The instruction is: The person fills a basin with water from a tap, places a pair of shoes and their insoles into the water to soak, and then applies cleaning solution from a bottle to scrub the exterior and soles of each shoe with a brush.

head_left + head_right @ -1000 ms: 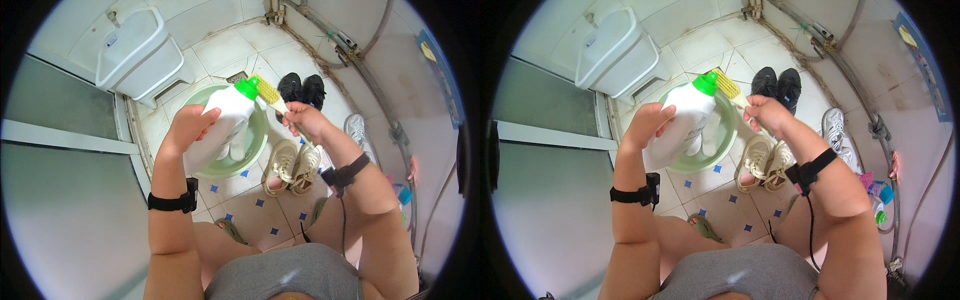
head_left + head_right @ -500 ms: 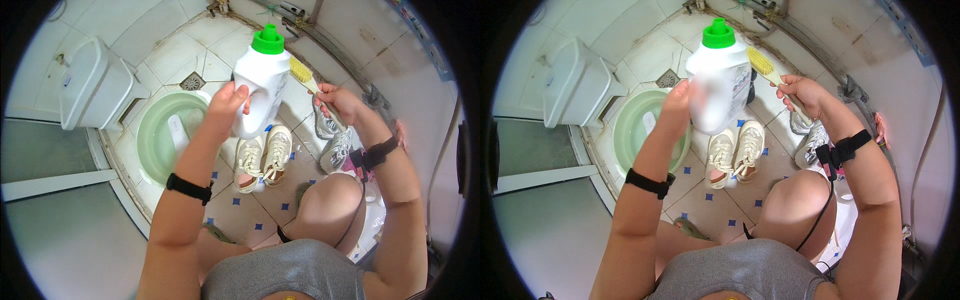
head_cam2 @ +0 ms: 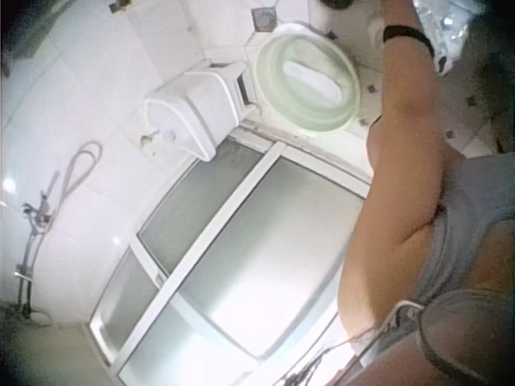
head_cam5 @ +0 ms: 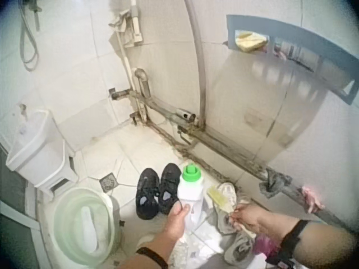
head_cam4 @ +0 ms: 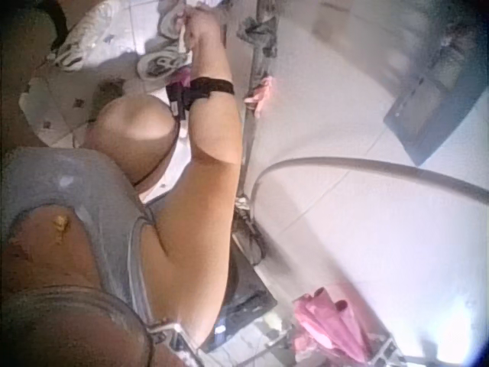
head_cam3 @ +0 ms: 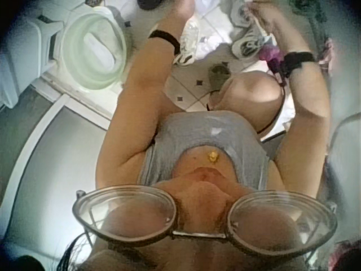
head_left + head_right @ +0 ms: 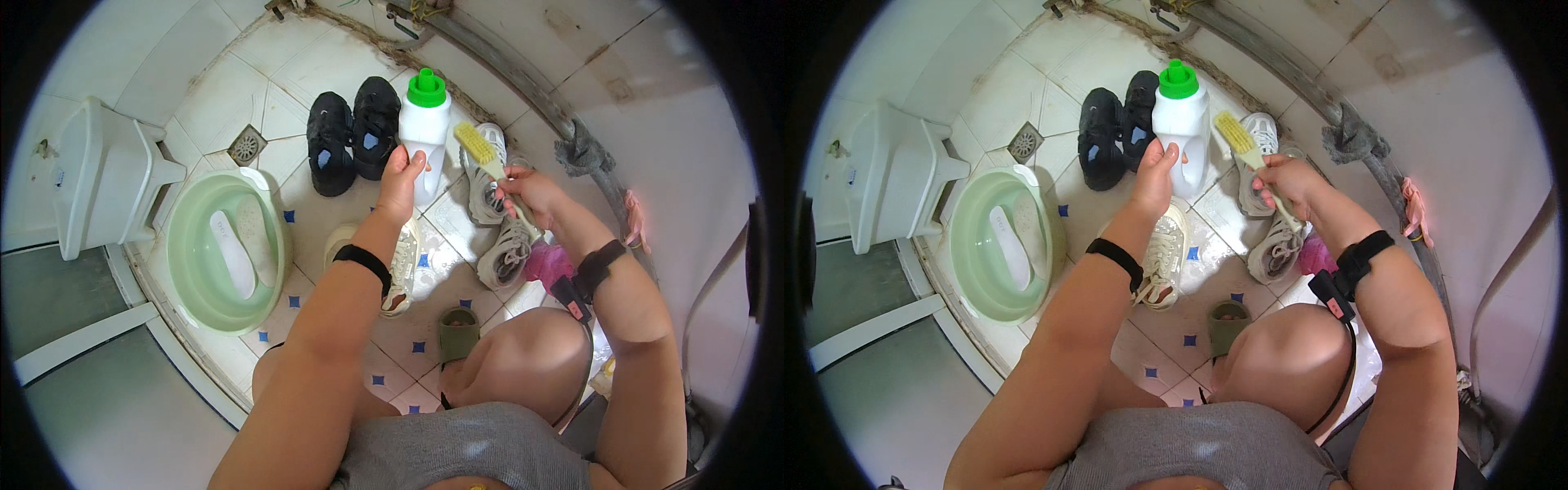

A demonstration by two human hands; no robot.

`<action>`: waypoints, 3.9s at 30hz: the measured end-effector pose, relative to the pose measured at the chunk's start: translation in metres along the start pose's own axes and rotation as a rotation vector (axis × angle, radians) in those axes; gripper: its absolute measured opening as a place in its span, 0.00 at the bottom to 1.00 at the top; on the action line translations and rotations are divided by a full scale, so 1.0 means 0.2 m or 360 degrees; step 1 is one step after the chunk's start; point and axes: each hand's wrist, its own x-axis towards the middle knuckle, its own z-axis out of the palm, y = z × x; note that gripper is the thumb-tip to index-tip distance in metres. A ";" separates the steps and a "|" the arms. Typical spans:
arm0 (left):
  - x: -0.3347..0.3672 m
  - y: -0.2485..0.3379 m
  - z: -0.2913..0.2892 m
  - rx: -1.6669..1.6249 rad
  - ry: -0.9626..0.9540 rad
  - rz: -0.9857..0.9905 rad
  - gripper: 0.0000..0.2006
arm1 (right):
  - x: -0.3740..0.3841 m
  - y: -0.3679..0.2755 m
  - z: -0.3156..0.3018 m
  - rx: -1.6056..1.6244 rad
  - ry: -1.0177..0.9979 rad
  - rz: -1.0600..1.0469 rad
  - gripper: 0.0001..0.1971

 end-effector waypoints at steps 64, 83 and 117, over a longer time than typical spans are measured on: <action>-0.97 -0.56 -0.53 -0.0251 0.0454 -0.1065 0.05 | -0.17 1.56 1.02 -0.0707 0.0827 -0.0587 0.26; -0.94 -0.51 -0.55 -0.0631 0.0261 -0.0914 0.17 | -0.08 1.43 1.07 -0.0775 0.0840 -0.0492 0.20; -0.97 -0.58 -0.50 -0.1042 0.0641 -0.0505 0.20 | -0.16 1.32 0.91 0.0205 0.0641 -0.0385 0.23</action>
